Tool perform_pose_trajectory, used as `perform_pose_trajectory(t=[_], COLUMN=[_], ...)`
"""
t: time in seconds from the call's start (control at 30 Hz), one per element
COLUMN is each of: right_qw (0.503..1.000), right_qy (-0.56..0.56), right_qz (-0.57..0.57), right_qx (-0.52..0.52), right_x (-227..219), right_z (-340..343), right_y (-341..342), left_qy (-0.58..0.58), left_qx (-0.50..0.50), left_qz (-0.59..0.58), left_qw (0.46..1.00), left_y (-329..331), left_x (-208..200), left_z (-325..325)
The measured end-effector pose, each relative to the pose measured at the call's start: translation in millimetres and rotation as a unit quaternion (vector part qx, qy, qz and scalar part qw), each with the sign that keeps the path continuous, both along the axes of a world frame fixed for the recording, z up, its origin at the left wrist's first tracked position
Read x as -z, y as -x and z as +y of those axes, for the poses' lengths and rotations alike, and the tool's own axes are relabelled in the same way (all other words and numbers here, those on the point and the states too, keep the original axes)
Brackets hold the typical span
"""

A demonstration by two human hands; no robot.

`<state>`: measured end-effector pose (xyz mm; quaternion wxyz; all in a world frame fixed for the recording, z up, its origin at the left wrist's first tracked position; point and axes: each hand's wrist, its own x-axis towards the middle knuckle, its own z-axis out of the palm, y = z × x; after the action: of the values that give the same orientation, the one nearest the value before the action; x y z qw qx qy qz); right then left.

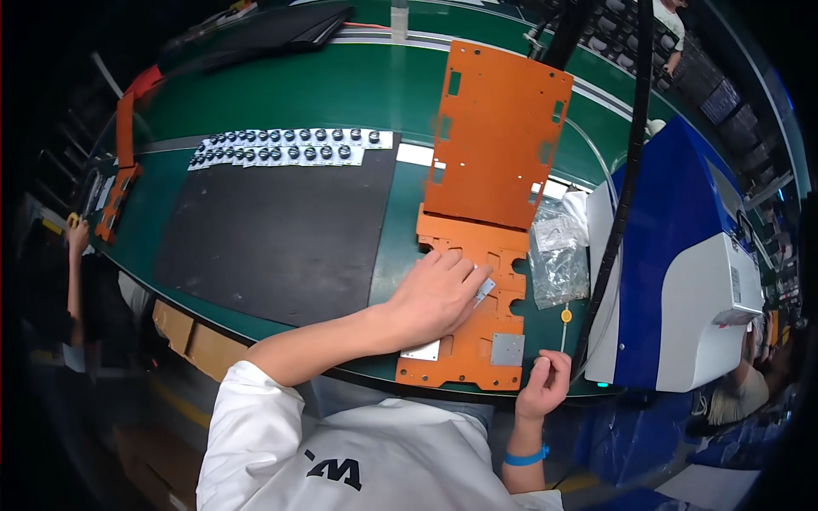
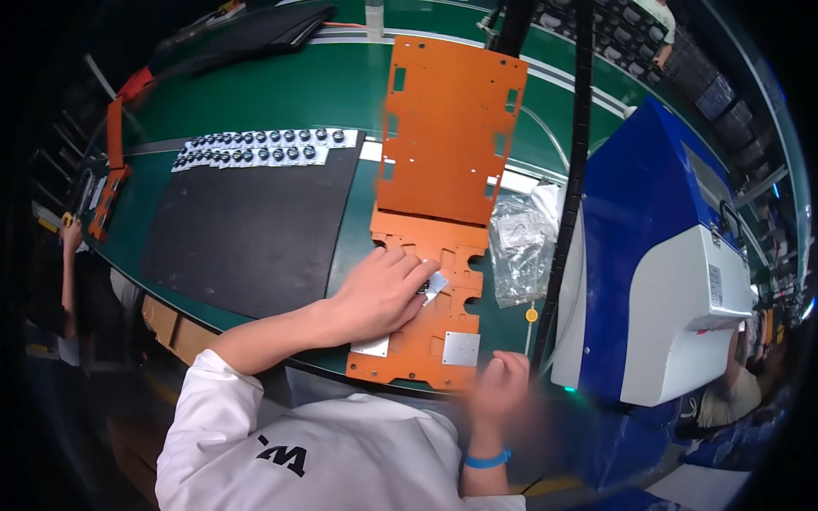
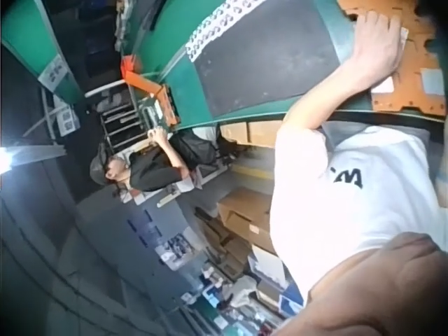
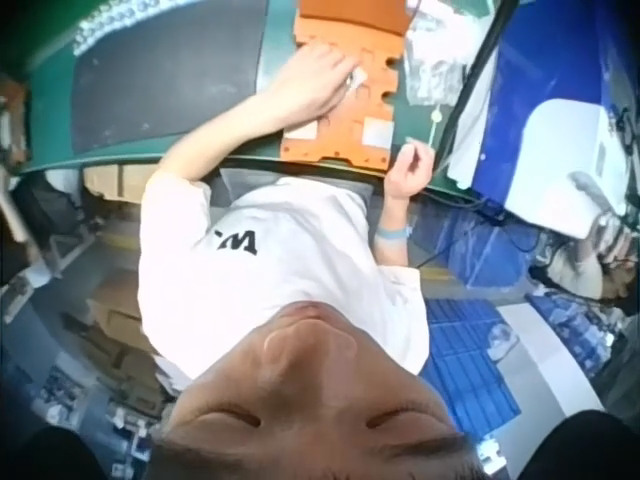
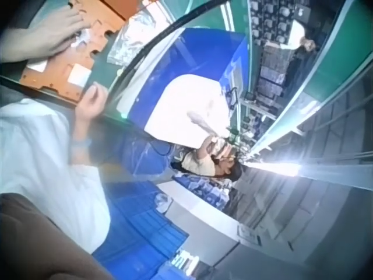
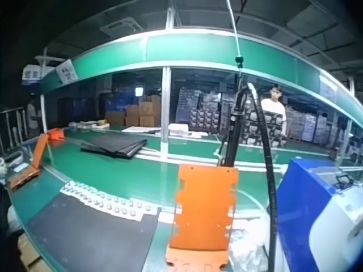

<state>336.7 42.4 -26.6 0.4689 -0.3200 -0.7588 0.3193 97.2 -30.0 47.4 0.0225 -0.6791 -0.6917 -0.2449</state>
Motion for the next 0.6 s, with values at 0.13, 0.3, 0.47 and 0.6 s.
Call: perform_pose_trajectory(t=[0.13,0.3,0.47,0.6], right_qw=[1.0,0.999,0.999,0.997], right_qy=[-0.014,-0.052,-0.041,-0.049], right_qz=[-0.001,-0.011,-0.024,-0.054], right_qx=[0.007,0.013,0.018,0.03], right_x=[4,9,11,18], right_z=[1,5,8,11], right_y=[-3,-6,-5,-9], left_qy=[-0.006,-0.024,0.04,0.086], left_qx=[-0.006,-0.101,-0.144,-0.139], left_qz=[-0.027,-0.072,0.031,0.014], left_qw=[1.0,0.992,0.988,0.986], left_y=[16,115,209,229], left_x=[-5,-13,5,12], left_z=[-7,-30,-12,3])
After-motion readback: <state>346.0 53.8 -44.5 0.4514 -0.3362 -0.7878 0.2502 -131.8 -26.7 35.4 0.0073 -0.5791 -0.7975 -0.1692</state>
